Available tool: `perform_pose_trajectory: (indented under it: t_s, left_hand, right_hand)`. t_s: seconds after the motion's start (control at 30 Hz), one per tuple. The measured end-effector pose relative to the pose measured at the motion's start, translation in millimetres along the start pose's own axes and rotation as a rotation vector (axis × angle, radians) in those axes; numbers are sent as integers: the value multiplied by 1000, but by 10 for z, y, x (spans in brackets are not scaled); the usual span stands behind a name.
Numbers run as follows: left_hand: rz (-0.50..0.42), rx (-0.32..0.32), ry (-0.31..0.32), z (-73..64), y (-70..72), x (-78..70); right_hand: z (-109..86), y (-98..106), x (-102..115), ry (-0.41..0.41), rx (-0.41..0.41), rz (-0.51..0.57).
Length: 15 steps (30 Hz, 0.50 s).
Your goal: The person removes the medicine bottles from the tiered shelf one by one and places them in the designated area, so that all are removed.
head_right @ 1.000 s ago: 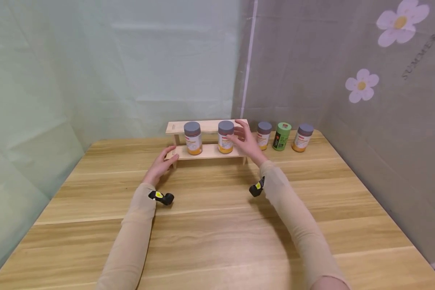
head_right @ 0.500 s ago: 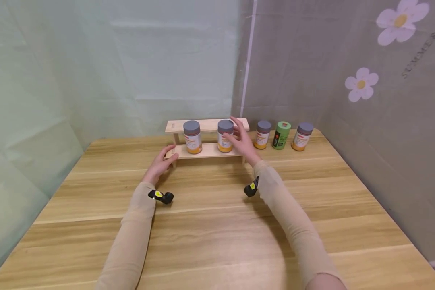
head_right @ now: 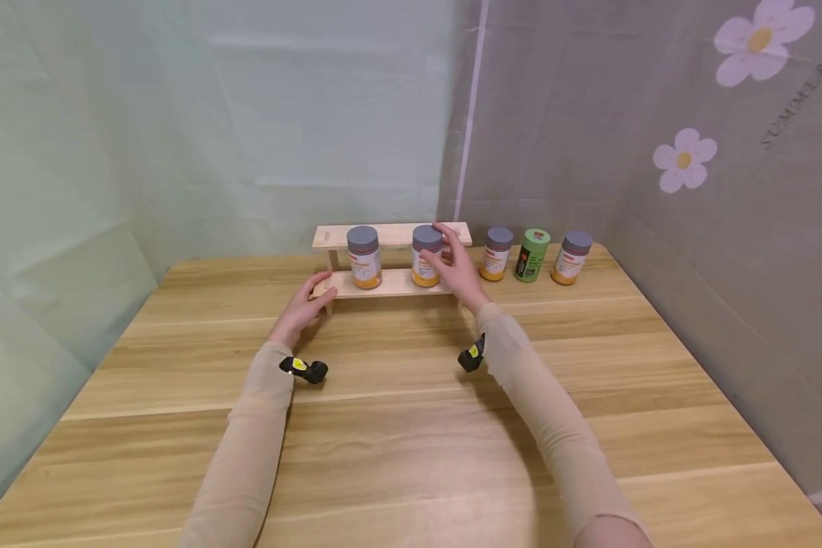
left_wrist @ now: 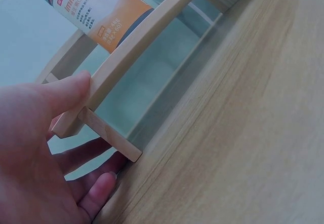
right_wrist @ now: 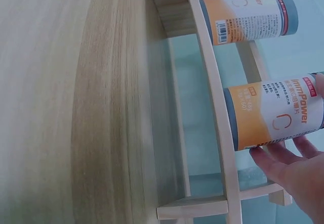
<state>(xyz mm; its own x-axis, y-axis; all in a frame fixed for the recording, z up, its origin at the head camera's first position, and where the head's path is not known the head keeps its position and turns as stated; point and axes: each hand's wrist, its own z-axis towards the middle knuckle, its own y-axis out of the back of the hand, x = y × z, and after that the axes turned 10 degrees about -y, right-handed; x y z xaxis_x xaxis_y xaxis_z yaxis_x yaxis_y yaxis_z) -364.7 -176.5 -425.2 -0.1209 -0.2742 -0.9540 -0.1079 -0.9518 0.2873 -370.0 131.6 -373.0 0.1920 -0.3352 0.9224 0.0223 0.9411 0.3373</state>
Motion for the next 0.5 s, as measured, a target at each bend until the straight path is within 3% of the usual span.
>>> perform_pose_trajectory:
  t_s: [0.5]
  left_hand:
    - [-1,1,23,-9,-1,-24]
  right_hand:
    - [-32,-20,-25,51,-53,3]
